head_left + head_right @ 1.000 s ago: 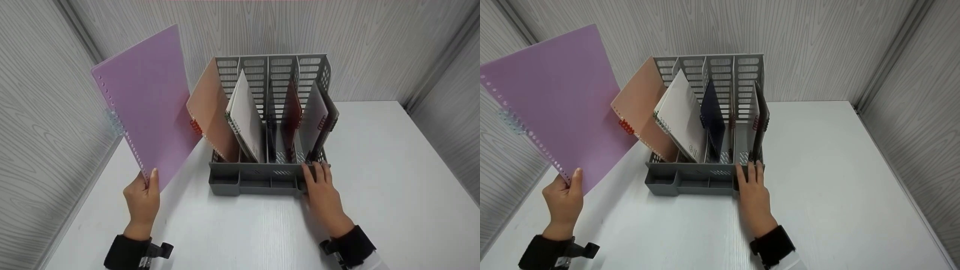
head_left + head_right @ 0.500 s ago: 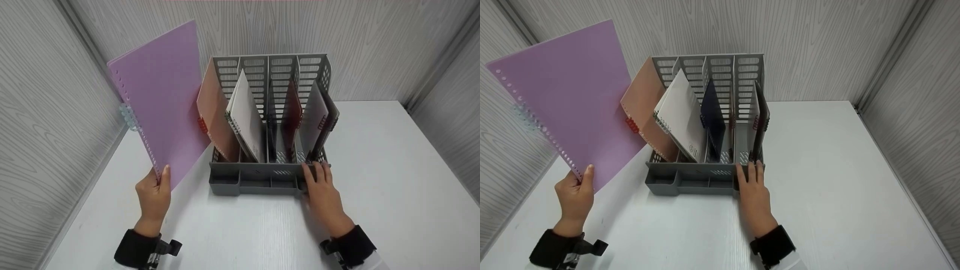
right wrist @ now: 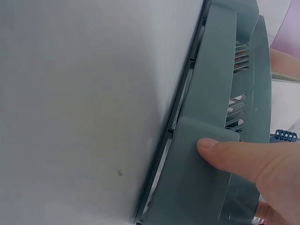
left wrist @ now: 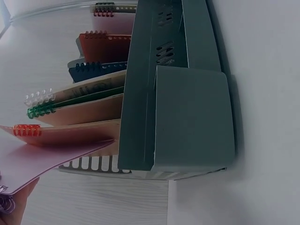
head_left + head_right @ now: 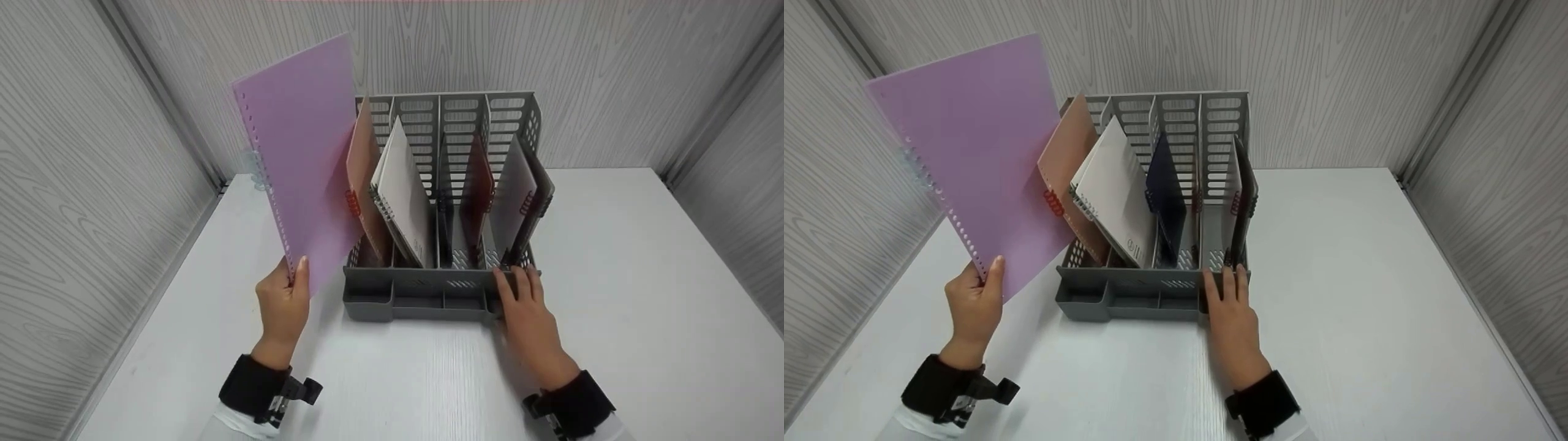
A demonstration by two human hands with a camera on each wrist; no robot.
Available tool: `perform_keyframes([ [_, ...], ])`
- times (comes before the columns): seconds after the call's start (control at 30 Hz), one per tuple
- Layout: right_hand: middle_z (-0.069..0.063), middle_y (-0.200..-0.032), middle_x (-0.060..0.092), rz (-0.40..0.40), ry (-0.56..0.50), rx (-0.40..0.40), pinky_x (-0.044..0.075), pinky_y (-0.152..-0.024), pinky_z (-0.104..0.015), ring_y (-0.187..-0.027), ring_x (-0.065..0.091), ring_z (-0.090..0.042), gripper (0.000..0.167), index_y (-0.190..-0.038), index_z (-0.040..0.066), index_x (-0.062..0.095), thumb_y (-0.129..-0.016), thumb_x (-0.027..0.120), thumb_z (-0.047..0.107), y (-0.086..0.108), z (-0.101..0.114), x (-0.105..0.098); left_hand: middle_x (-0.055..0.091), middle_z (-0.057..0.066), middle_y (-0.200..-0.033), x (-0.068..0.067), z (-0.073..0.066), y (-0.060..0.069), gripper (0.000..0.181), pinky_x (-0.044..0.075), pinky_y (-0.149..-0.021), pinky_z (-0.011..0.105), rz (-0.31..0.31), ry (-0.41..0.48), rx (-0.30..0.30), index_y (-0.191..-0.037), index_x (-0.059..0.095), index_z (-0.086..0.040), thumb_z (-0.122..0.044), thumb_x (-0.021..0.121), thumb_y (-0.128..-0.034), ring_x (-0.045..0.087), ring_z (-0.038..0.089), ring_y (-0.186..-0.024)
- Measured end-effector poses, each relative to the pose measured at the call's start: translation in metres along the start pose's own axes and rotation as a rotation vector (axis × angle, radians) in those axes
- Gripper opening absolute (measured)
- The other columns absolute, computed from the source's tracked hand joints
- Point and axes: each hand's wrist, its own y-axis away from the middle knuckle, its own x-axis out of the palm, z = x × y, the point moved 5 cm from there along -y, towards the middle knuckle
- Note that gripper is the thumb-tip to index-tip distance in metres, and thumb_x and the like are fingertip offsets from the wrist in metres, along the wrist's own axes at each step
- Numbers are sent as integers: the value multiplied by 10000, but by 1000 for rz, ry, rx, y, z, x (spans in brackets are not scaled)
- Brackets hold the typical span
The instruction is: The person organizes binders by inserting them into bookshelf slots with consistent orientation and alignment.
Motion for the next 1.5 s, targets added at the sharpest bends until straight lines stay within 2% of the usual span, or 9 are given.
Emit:
perform_keyframes([
  [0.1, -238, -1344, 337, 0, -5, 5, 466, -423, -361, -1306, 235, -439, 899, -1393, 55, 386, -632, 862, 118, 1, 0, 0, 674, 221, -865, 10, 0, -2, 155, 466, -521, 363, 14, -7, -7, -935, 634, 121, -6, 557, -890, 576, 214, -620],
  [0.23, -233, -1354, 328, 22, -14, 17, 459, -417, -365, -1313, 223, -433, 892, -1403, 65, 374, -653, 852, 136, 1, -1, 2, 672, 198, -815, 21, 1, -4, 146, 412, -493, 337, 24, -12, -26, -883, 628, 100, -29, 561, -895, 496, 183, -575],
  [0.33, -232, -1362, 324, 34, -17, 25, 465, -424, -372, -1318, 214, -427, 892, -1411, 67, 368, -663, 847, 142, 1, -1, 2, 671, 200, -815, 29, 1, -6, 146, 442, -511, 369, 29, -7, -39, -876, 625, 95, -36, 563, -897, 528, 200, -599],
  [0.53, -239, -1350, 340, 0, -15, 10, 467, -419, -371, -1306, 236, -442, 883, -1395, 54, 393, -649, 856, 150, 0, -1, 1, 672, 223, -879, 43, -1, -11, 178, 522, -597, 447, 49, 14, -45, -949, 631, 106, -49, 555, -906, 661, 303, -755],
  [0.87, -231, -1371, 320, 32, -25, 26, 468, -436, -369, -1322, 207, -422, 886, -1413, 66, 366, -669, 843, 132, 0, -3, 1, 676, 208, -905, 64, 7, -14, 222, 526, -648, 431, 70, -13, -70, -1021, 637, 85, -95, 541, -931, 665, 301, -807],
  [1.17, -231, -1385, 301, 63, -34, 39, 476, -447, -376, -1333, 183, -418, 864, -1412, 62, 365, -688, 830, 137, -1, -3, 2, 664, 216, -986, 85, 12, -15, 290, 520, -703, 426, 100, -56, -81, -1167, 593, 81, -84, 522, -939, 654, 313, -868],
  [1.37, -232, -1390, 297, 64, -42, 41, 472, -444, -371, -1334, 177, -423, 866, -1412, 63, 366, -686, 831, 142, -1, -4, 2, 655, 217, -1021, 98, 16, -17, 326, 515, -671, 418, 115, -58, -96, -1235, 561, 53, -83, 523, -942, 651, 311, -831],
  [1.5, -233, -1392, 294, 64, -47, 39, 452, -427, -350, -1336, 174, -426, 862, -1413, 64, 364, -691, 828, 150, -2, -4, 2, 656, 206, -1033, 105, 19, -17, 331, 509, -647, 401, 140, -42, -127, -1245, 561, 38, -68, 523, -934, 654, 280, -808],
])
